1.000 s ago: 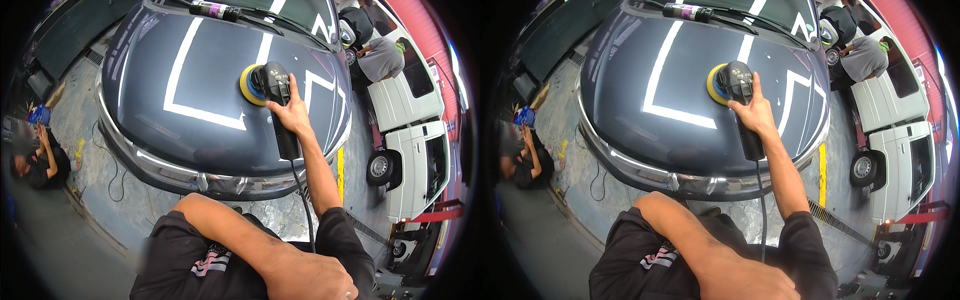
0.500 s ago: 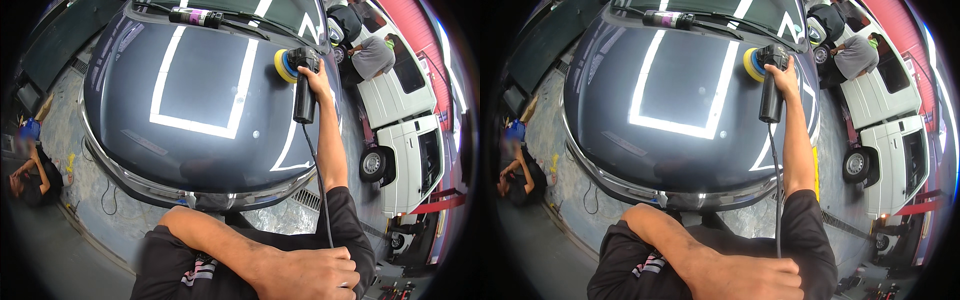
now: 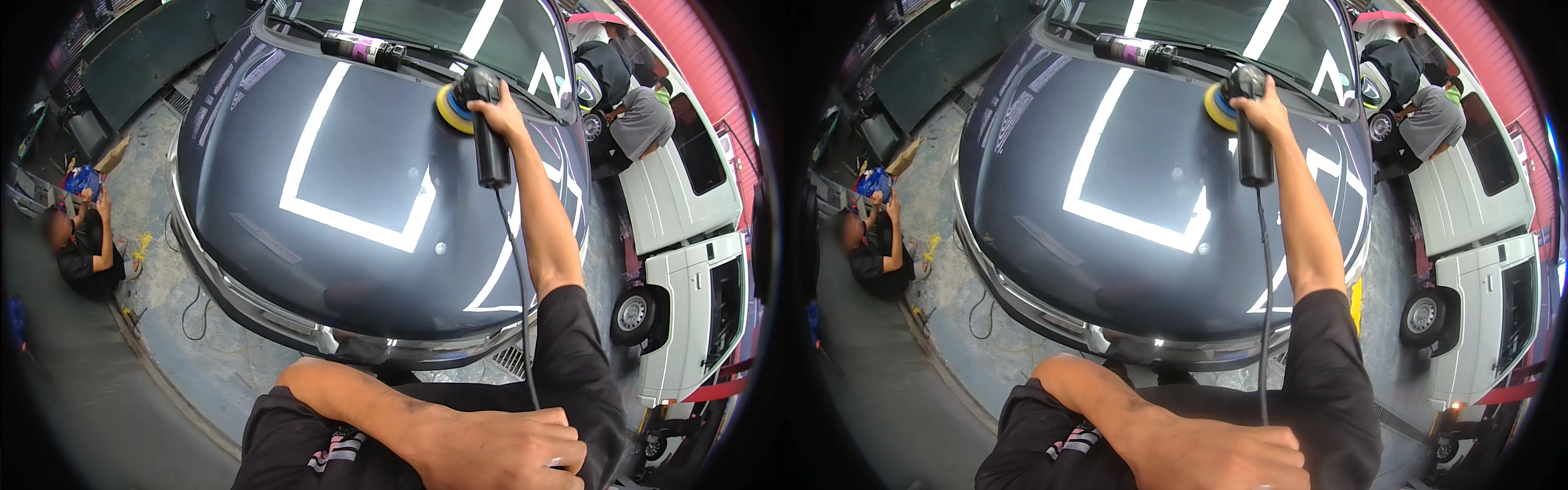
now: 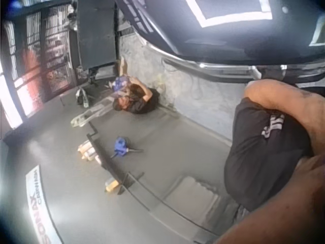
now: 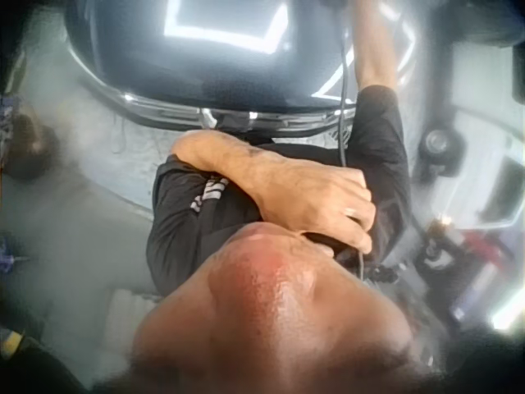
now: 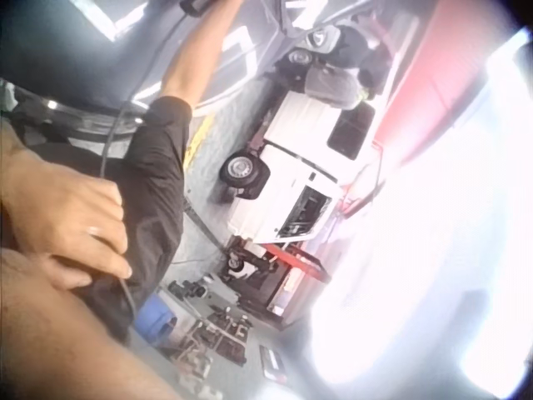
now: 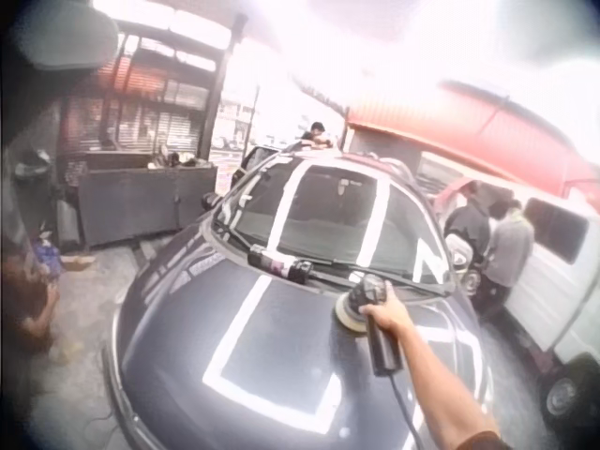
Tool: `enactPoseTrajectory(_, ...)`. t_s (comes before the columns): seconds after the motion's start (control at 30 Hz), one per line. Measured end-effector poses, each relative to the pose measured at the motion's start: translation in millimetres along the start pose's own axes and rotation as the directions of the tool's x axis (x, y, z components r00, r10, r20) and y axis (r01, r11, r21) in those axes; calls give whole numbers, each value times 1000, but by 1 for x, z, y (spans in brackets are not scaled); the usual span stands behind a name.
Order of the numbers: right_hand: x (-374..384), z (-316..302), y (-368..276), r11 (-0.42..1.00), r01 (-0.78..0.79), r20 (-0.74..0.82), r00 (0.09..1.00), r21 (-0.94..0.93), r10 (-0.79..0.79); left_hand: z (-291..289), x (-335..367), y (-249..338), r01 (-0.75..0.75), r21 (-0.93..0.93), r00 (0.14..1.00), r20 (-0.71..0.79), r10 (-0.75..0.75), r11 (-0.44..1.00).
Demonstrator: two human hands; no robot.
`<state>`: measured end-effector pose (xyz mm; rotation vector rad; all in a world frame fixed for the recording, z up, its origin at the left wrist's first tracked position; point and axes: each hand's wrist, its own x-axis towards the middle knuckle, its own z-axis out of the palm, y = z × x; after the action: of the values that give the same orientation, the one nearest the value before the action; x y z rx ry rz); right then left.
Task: The person uses a rotary polisher with a yellow pad to polish the hood of a dark gray car. They move the polisher in circular motions across the hood surface, occasionally pausing to spray a liquid from a bottle onto the hood before resuming polishing.
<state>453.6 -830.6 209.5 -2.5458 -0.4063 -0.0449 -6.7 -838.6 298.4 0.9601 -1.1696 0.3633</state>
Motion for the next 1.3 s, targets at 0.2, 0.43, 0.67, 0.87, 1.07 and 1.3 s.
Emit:
enactPoseTrajectory(0.2, -2, 52, -78, 999, 44, 38, 998, 7, -44, -10, -14, 7, -94, 115, 994, -40, 100, 989)
enactPoseTrajectory(0.43, -107, 37, -103, 982, 145, 230, 958, 119, -169, -9, -24, 33, 64, 9, 998, 23, -64, 998)
enactPoseTrajectory(0.67, -166, -30, 19, 998, 35, 141, 989, 59, -43, 24, -7, 12, 112, -223, 983, 169, -74, 968)
enactPoseTrajectory(0.87, -218, -90, 129, 991, -35, -45, 998, 130, 42, 78, 8, -29, 82, -268, 991, 125, -49, 960)
enactPoseTrajectory(1.07, -284, -99, 203, 963, -24, -35, 999, 268, 35, 130, 18, -62, 87, -272, 995, 65, -72, 958)
enactPoseTrajectory(1.3, -346, -93, 148, 964, 38, 63, 996, 265, -56, 119, 11, -54, 138, -224, 987, 117, -114, 965)
